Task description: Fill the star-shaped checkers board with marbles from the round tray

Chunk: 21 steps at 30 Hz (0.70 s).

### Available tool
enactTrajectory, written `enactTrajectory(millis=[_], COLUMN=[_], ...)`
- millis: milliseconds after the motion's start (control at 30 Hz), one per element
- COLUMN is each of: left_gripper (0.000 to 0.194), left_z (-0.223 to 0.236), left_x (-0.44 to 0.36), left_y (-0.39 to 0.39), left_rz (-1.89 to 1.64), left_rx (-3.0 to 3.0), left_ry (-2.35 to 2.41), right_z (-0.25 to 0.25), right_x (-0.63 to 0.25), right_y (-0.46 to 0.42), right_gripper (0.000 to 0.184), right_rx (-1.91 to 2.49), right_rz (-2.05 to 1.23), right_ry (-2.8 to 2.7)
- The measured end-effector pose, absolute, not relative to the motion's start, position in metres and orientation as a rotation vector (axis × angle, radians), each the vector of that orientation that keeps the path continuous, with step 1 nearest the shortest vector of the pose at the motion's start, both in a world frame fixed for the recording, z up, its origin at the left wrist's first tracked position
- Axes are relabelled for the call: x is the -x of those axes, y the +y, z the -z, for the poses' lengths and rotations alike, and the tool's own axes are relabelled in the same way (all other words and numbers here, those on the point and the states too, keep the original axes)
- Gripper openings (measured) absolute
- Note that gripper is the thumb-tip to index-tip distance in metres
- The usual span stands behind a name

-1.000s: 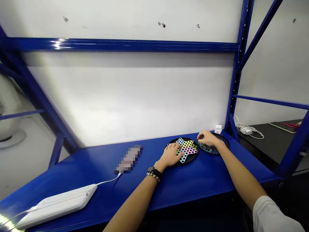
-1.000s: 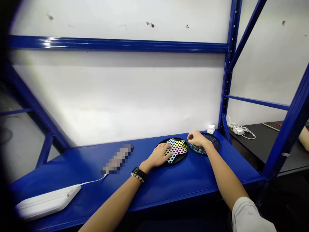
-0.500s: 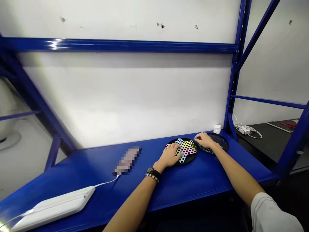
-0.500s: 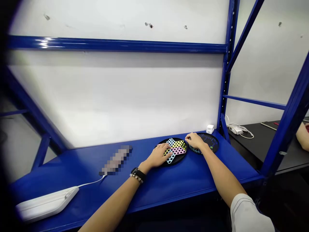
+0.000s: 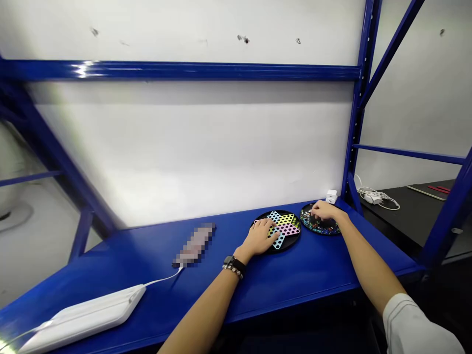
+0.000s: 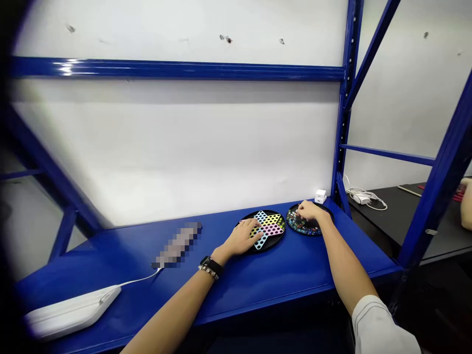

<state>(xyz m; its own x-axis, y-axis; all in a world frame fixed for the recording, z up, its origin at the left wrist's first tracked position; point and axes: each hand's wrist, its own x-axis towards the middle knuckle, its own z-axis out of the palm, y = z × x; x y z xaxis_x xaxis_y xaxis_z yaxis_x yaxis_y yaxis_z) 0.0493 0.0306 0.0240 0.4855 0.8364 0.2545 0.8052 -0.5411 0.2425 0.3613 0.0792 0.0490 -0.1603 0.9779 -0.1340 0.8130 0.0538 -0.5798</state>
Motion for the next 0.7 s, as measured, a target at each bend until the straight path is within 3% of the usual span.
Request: enactTrajectory(millis=[167, 500, 700], left_gripper=[0.035, 0.033, 0.033], left_z=[-0.024, -0.024, -0.024], left_x=[-0.049, -0.049, -0.049], left_y=[0.031, 0.031, 0.031], left_rz=[-0.533, -0.521, -0.532], left_rx=[-2.622, -2.629, -2.635], left_ry=[1.449, 1.453, 1.442], right_z=[-0.049, -0.065, -0.07], right_x=[-0.359, -0.363, -0.351], right_y=[0.075, 0.068, 0.061], right_gripper=[0.027, 0.038, 0.041], right_rx=[1.786, 1.739, 1.669], right_rz=[-1.022, -0.871, -1.206], right_ry=[-2.123, -2.164, -2.244])
